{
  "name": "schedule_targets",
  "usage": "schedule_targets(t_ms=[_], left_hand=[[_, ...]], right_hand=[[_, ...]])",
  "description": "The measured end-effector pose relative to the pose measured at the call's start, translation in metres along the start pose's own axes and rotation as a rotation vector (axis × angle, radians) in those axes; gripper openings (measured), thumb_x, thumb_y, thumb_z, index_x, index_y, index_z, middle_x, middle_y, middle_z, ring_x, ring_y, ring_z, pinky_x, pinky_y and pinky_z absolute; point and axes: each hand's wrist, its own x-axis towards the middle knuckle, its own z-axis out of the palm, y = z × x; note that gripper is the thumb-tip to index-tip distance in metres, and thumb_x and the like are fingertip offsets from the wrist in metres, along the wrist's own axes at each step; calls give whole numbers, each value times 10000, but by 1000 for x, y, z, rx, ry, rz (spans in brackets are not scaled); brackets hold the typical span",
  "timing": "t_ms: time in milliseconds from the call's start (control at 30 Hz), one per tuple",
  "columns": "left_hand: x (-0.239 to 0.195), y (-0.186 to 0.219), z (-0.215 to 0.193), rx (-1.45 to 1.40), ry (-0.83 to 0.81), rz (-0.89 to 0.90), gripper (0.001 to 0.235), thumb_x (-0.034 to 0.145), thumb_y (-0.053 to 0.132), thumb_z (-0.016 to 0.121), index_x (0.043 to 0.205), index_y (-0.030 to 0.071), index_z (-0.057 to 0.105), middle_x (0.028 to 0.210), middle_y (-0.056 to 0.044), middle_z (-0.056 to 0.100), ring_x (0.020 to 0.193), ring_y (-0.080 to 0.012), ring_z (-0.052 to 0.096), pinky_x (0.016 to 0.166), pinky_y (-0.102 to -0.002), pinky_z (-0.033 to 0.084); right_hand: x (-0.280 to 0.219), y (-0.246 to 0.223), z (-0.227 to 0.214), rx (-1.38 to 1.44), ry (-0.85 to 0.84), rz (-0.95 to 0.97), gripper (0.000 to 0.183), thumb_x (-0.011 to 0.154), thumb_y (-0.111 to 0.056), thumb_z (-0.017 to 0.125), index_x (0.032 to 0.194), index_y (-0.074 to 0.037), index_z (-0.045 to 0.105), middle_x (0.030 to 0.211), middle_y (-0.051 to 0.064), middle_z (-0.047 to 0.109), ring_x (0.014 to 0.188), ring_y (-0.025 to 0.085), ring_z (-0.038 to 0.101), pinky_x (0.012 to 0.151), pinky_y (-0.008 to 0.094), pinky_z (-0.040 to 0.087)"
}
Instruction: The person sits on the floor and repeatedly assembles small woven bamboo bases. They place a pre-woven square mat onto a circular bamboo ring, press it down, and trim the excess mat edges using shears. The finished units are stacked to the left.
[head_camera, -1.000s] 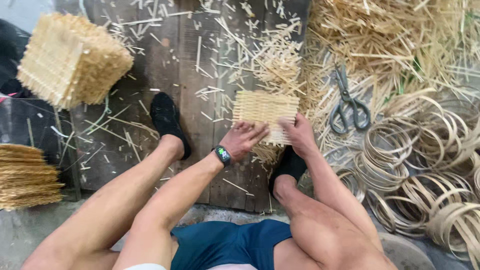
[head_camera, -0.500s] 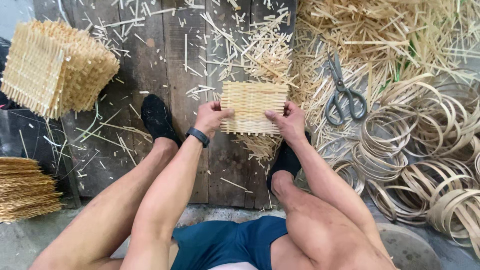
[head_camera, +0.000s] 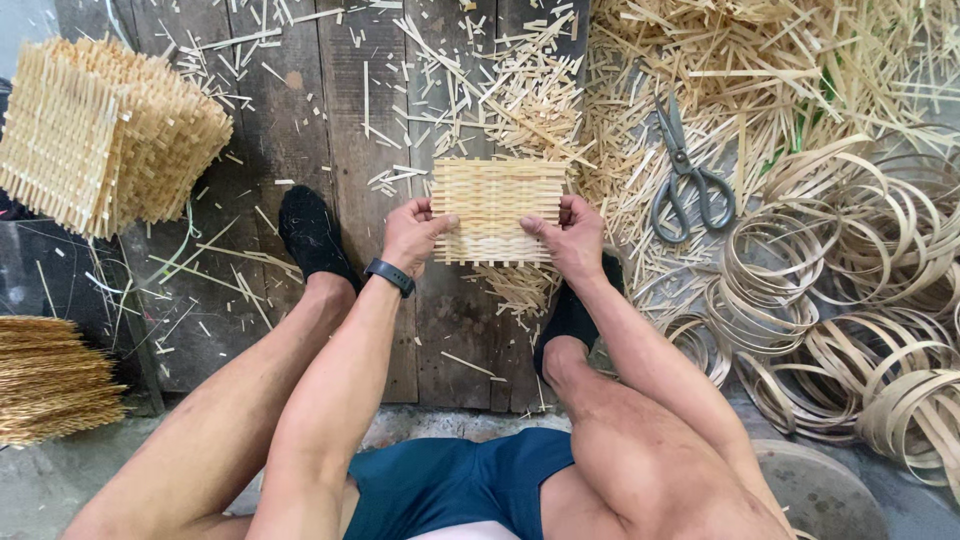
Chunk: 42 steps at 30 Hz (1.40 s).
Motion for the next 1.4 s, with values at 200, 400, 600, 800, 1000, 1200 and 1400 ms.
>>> schedule_targets(t_ms=[200, 400, 600, 800, 1000, 1200, 1400], left_hand=[[-10, 23, 11, 79, 62, -54, 499, 739, -10, 859, 1173, -48, 615, 998, -153, 769, 825, -156, 751, 751, -276, 622], [-10, 22, 11, 33, 62, -56, 505, 741, -35, 861, 1184, -66, 619, 996, -154, 765, 834, -168, 741, 745, -277, 626], [-22, 28, 12, -64, 76, -71, 615, 732, -1, 862, 1258, -38, 546, 1040, -171, 756, 868, -199, 749, 753, -327, 637], [-84, -16, 45, -506, 92, -339, 540, 808, 155, 813, 1269, -12, 587, 1129, -134, 750, 975, -262, 763, 894, -421, 631], [-94, -63, 82, -722, 80, -188, 266, 899, 0, 758, 1108, -31, 596, 1021, -148, 728, 954, -281, 740, 892, -421, 636], [-91, -57, 87, -744, 133, -263, 181, 875, -11, 711, 1043, -1, 644, 961, -124, 736, 894, -259, 736, 825, -401, 636], [-83, -59, 78, -720, 79, -241, 136, 914, 12, 702, 1036, -40, 669, 969, -154, 745, 925, -267, 737, 843, -388, 632]], right_hand=[[0, -2, -9, 110, -76, 104, 313, 877, -110, 809, 1129, 27, 685, 969, 51, 766, 824, 62, 715, 748, 205, 616], [0, 13, -9, 104, -18, 110, 327, 860, -76, 820, 1134, 35, 679, 926, 53, 755, 779, 63, 690, 696, 199, 586], [2, 21, -7, -7, 66, 80, 344, 824, -69, 859, 1096, 49, 684, 855, 33, 725, 720, 48, 646, 650, 192, 554], [1, 24, -6, -46, 82, 46, 335, 834, -71, 867, 1090, 44, 684, 832, 28, 711, 711, 48, 637, 648, 193, 551], [-1, 23, -3, 19, 76, 38, 347, 830, -77, 861, 1093, 34, 666, 840, 27, 721, 716, 47, 653, 653, 192, 560], [0, 24, -4, -25, 101, -1, 323, 827, -72, 867, 1069, 29, 678, 848, 29, 722, 726, 57, 656, 646, 200, 557], [3, 36, 1, 29, 130, -40, 338, 825, -113, 852, 1081, 12, 669, 870, 19, 717, 751, 62, 659, 665, 233, 577]])
